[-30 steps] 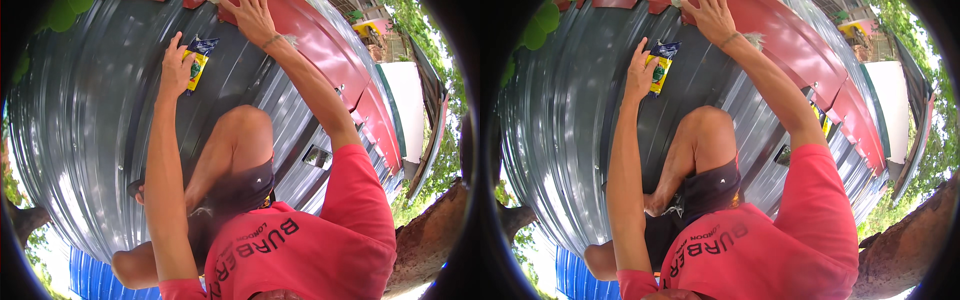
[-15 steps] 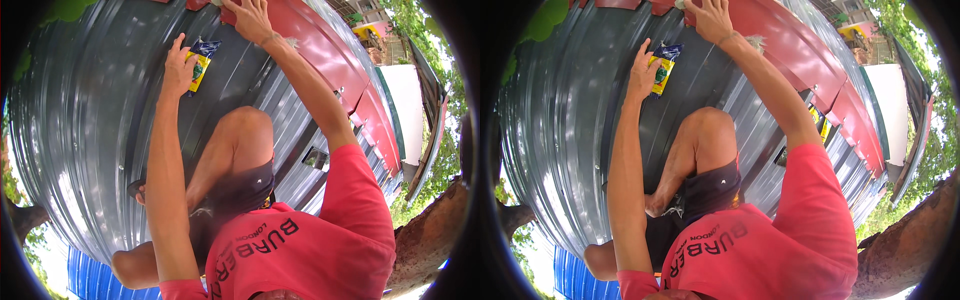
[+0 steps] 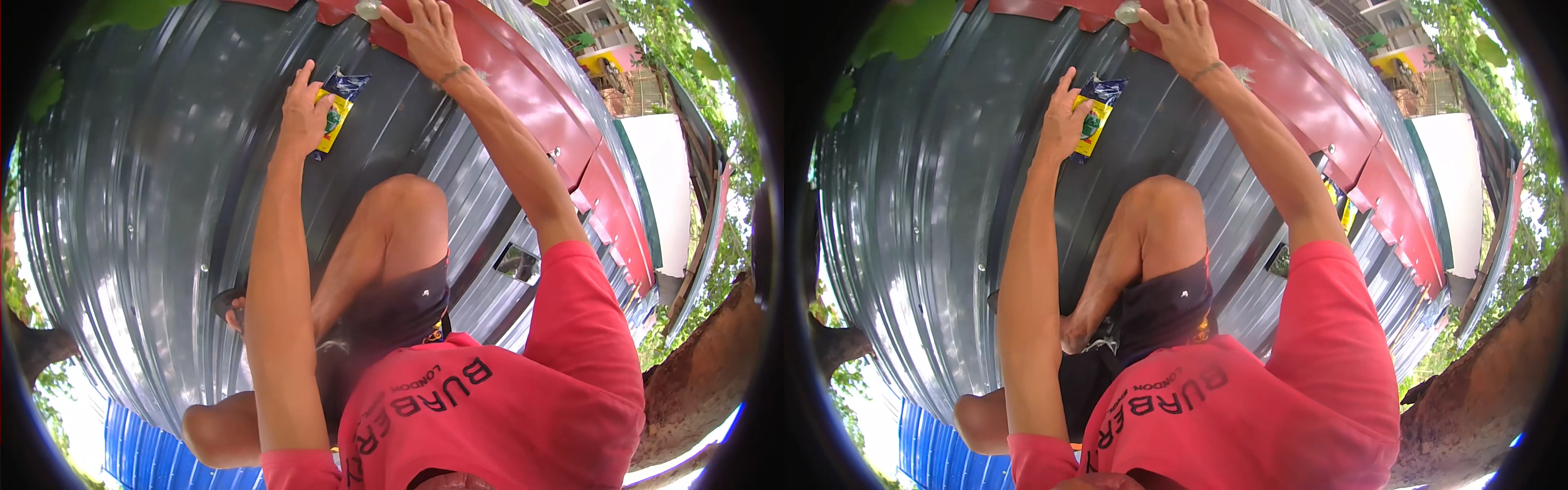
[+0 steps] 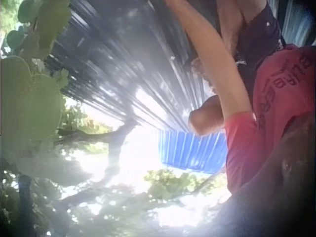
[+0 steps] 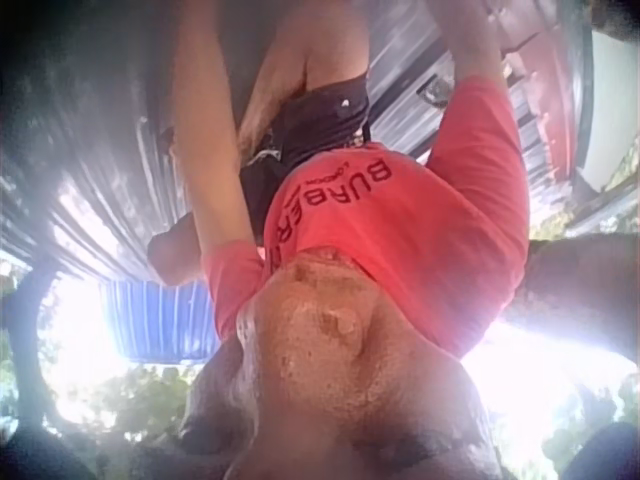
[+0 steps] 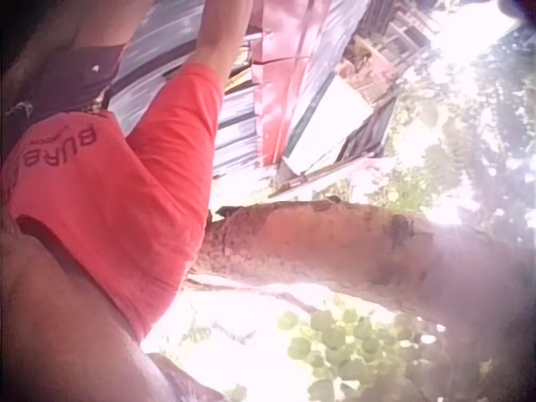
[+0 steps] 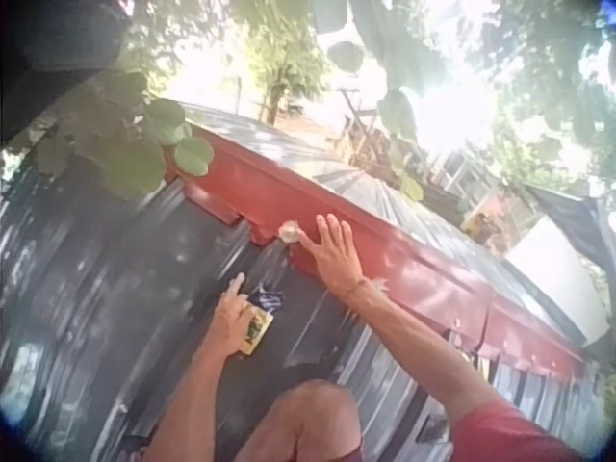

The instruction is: The person applies sealant from a small pouch along the seam where a red flashing meets a grey corrugated roof, using their fingers to spread and smooth the material at various points.

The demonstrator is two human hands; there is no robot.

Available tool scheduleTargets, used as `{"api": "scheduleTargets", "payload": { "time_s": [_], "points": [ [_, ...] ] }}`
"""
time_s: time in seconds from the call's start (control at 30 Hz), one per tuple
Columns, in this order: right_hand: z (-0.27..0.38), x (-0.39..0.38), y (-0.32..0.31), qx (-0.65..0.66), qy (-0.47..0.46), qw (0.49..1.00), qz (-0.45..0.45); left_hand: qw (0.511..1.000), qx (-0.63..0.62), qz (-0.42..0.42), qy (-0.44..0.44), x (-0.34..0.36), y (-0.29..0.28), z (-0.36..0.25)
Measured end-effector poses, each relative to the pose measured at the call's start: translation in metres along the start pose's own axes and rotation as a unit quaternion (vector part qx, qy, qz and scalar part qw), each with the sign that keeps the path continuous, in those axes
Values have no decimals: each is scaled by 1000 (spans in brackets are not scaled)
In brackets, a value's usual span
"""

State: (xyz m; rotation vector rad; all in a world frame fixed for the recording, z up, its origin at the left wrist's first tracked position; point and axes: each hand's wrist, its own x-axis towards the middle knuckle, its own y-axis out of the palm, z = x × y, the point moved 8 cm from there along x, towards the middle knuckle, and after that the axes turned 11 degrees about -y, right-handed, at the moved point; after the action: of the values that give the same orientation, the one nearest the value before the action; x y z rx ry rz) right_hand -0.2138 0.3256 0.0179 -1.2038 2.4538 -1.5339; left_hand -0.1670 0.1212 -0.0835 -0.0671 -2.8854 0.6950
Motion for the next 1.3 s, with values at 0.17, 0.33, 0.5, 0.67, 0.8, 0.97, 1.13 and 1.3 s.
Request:
{"api": "scheduleTargets", "payload": {
  "time_s": [0.17,0.33,0.5,0.67,0.8,0.97,1.13,1.3],
  "points": [
    [19,16,-51,88,4,984,-152,970,-117,73,-198,-55,-63,36],
    [122,-1,-93,613,170,770,-47,907,-258,-316,-104,-117,-161,-13],
    [272,23,-157,859,104,498,63,840,-459,-236,-168,-154,-162,-3],
    [246,43,-112,744,140,651,-54,823,-411,-384,-82,-205,-255,-63],
    [226,10,-71,754,192,628,9,759,-609,-206,104,-225,-281,-176],
    [231,-9,-68,717,181,673,-13,932,-333,138,-24,-199,-186,-159],
    [223,2,-55,673,224,703,-48,935,-299,113,-154,-159,-209,-114],
    [231,-19,-40,672,272,689,12,952,-282,-106,-55,-128,-226,-143]
  ]
}}
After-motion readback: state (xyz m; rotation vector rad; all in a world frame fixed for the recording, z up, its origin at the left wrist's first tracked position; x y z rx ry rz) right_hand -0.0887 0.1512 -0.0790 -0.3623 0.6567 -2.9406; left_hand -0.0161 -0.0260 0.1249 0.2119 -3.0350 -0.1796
